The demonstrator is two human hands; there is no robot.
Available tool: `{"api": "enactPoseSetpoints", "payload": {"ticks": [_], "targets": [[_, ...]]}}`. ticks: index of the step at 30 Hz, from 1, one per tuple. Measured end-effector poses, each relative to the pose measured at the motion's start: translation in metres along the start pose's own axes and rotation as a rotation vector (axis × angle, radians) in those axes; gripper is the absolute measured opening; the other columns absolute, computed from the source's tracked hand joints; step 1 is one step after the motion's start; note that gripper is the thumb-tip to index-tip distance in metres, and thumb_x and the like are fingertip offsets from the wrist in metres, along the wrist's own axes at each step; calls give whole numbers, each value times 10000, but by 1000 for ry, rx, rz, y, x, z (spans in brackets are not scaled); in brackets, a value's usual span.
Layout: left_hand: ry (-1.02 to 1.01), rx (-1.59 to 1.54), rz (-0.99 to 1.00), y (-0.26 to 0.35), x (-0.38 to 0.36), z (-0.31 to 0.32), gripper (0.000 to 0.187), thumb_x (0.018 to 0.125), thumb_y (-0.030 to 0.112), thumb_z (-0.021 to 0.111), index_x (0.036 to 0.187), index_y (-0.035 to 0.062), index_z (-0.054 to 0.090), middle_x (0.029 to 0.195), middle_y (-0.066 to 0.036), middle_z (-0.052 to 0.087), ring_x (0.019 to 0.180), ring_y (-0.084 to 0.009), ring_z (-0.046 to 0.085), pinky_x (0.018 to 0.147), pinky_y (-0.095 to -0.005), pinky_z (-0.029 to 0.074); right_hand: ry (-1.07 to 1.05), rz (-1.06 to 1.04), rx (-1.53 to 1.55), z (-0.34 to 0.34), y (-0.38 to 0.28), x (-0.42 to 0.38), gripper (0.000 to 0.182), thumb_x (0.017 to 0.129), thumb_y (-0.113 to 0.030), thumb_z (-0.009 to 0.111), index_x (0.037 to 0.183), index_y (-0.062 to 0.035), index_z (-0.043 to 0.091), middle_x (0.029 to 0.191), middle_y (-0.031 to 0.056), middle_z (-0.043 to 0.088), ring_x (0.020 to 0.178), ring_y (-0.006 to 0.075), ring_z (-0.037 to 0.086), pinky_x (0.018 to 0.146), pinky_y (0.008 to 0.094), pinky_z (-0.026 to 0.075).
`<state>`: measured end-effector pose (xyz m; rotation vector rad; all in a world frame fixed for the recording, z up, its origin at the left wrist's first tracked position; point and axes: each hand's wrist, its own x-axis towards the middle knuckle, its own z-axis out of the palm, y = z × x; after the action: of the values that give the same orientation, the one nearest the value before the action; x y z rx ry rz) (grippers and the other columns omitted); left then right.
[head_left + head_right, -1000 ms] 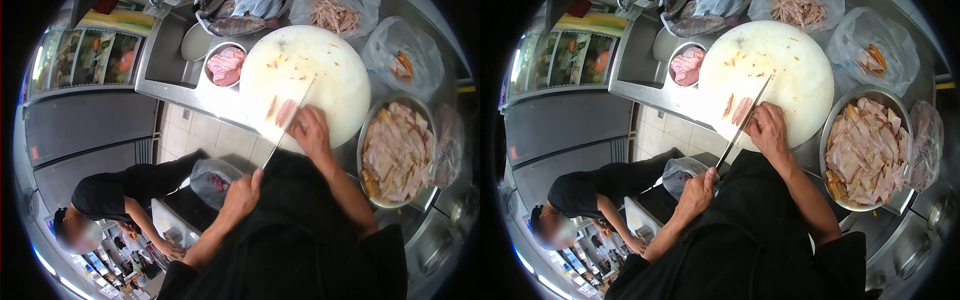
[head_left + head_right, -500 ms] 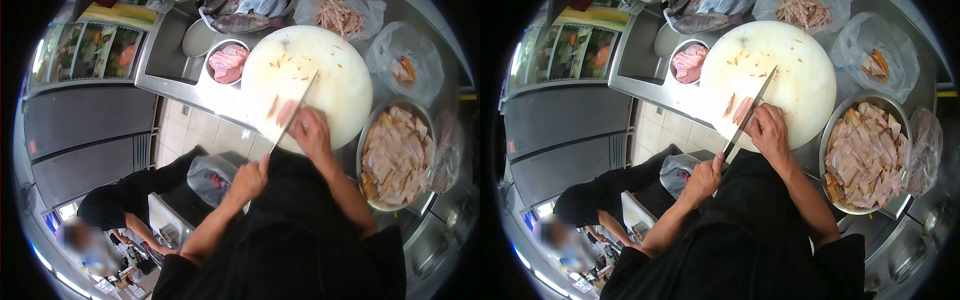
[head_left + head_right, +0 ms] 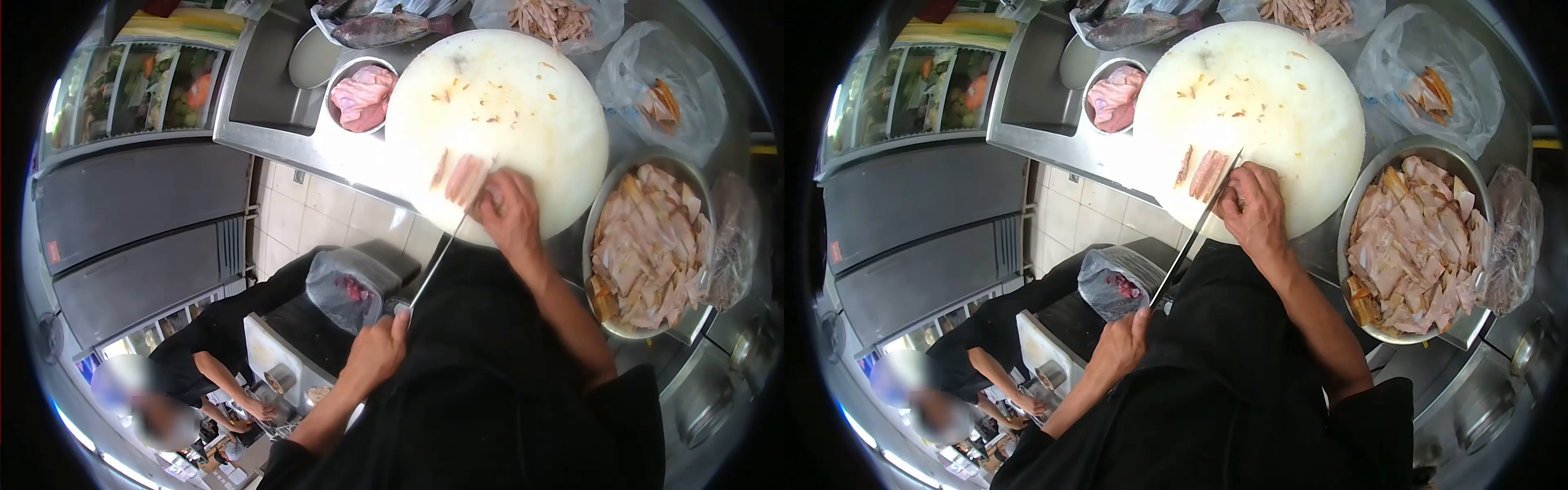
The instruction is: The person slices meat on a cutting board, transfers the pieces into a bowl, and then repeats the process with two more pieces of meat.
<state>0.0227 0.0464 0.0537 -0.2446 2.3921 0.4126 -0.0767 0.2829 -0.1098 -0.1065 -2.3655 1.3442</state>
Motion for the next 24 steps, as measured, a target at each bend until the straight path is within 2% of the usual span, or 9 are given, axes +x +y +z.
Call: {"api": "enactPoseSetpoints", "payload": {"ticks": [4,7,10,12,15,18,24], "targets": [[6,15,56,-7,12,13,579,1073,439,458,821,-39,663,787,-364,642,788,-579,626,738,-606,521,-8,-8,-2,0,0,2,236,786,23,656,1021,12,634,1084,177,653,997,384,615,867,455,528],[126,-71,265,28,48,23,626,1071,461,449,761,-37,666,764,-365,635,788,-582,623,758,-607,519,-8,-18,-6,1,1,-1,228,800,23,657,1028,17,640,1077,180,658,984,387,618,858,457,529],[94,-74,127,37,79,27,629,1069,452,462,744,-46,666,767,-361,638,786,-581,622,761,-603,518,-41,-31,-9,-6,0,2,220,815,26,654,1034,24,643,1073,183,655,974,385,617,848,458,529],[136,-99,154,38,74,18,620,1070,451,463,789,-62,668,776,-368,635,799,-580,620,762,-613,502,-61,-10,9,-11,0,1,216,822,30,651,1038,28,644,1083,183,651,975,382,614,845,456,528],[133,-140,146,37,58,15,610,1072,448,464,801,-64,655,779,-374,630,810,-583,617,762,-623,490,8,-61,-15,-14,-3,-2,222,815,35,660,1037,30,645,1104,182,644,986,376,613,837,448,531],[90,-131,123,37,45,13,594,1072,439,469,800,-60,639,787,-383,624,823,-588,612,762,-631,484,-11,-49,-23,-13,-2,-2,224,814,36,664,1036,27,646,1113,177,637,991,372,610,847,441,528],[72,-42,59,9,7,15,575,1074,422,469,784,-47,631,782,-376,632,803,-579,627,741,-624,496,15,16,35,-10,-5,-2,222,797,33,667,1017,12,647,1048,154,648,972,364,613,850,442,524]]}}
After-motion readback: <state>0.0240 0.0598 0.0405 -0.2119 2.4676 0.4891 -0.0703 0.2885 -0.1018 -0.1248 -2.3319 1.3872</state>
